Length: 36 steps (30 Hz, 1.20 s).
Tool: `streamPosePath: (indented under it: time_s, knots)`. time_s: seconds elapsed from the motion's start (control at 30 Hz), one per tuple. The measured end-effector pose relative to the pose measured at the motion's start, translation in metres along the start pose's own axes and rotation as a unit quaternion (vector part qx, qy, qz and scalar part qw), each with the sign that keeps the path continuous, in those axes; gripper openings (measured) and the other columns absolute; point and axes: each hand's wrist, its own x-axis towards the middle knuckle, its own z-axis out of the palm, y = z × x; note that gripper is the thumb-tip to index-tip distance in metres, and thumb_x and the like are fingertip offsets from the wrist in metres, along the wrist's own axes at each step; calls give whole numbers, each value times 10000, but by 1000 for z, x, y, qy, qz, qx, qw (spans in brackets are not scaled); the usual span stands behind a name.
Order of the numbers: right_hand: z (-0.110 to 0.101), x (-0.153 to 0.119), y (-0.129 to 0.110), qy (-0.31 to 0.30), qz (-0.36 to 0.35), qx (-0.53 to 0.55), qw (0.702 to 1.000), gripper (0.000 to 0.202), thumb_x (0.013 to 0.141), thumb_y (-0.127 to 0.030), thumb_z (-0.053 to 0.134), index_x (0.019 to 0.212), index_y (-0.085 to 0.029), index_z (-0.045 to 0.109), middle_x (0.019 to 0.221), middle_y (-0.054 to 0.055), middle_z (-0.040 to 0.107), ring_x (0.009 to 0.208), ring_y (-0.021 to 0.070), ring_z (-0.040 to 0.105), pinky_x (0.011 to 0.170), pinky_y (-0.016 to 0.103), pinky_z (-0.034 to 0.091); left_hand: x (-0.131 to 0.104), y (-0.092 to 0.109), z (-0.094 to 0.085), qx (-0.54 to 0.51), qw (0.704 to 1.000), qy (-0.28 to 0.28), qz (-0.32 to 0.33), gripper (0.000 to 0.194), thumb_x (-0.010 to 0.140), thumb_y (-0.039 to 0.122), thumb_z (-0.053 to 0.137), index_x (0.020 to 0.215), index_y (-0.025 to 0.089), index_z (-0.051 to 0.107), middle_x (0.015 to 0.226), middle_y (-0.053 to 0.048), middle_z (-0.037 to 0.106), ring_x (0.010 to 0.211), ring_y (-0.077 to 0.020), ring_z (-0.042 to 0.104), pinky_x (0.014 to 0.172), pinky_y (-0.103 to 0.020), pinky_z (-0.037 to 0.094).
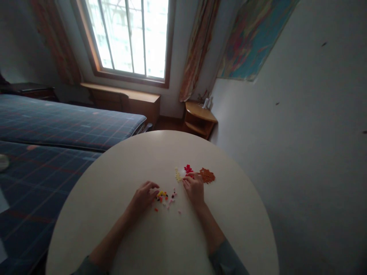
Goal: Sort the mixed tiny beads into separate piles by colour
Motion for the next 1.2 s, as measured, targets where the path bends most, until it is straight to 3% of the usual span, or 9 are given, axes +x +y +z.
streamPosePath:
  time_s: [0.2,0.47,0.8,1.2]
  knots:
    - [-3,-1,-1,-32,18,-35,999,93,748,-203,583,762,-219,674,913,44,570,871,197,472,783,317,360,-3,5,0,13,998,-37,48,132,780,213,466,829,181,584,855,-51,575,775,-156,552,725,-276,439]
    - [-1,-1,0,-42,21,-43,998,85,739,-216,596,764,-233,675,904,31,580,879,186,471,783,306,338,-3,6,0,21,996,-40,77,124,787,234,487,834,188,592,872,-61,586,848,-181,537,789,-319,422]
    - [-7,-4,4,-49,17,-41,998,147,714,-137,586,674,-238,685,822,-10,661,828,165,508,747,298,289,-3,9,-3,42,996,-45,71,128,770,249,512,840,194,604,883,-67,599,854,-192,541,796,-323,425]
    - [-7,-5,-5,-82,7,-16,996,214,739,-81,525,713,-232,674,810,-24,691,794,127,569,783,290,252,-4,4,-1,72,993,-47,81,175,750,205,525,921,192,563,918,-55,592,889,-203,530,804,-337,424]
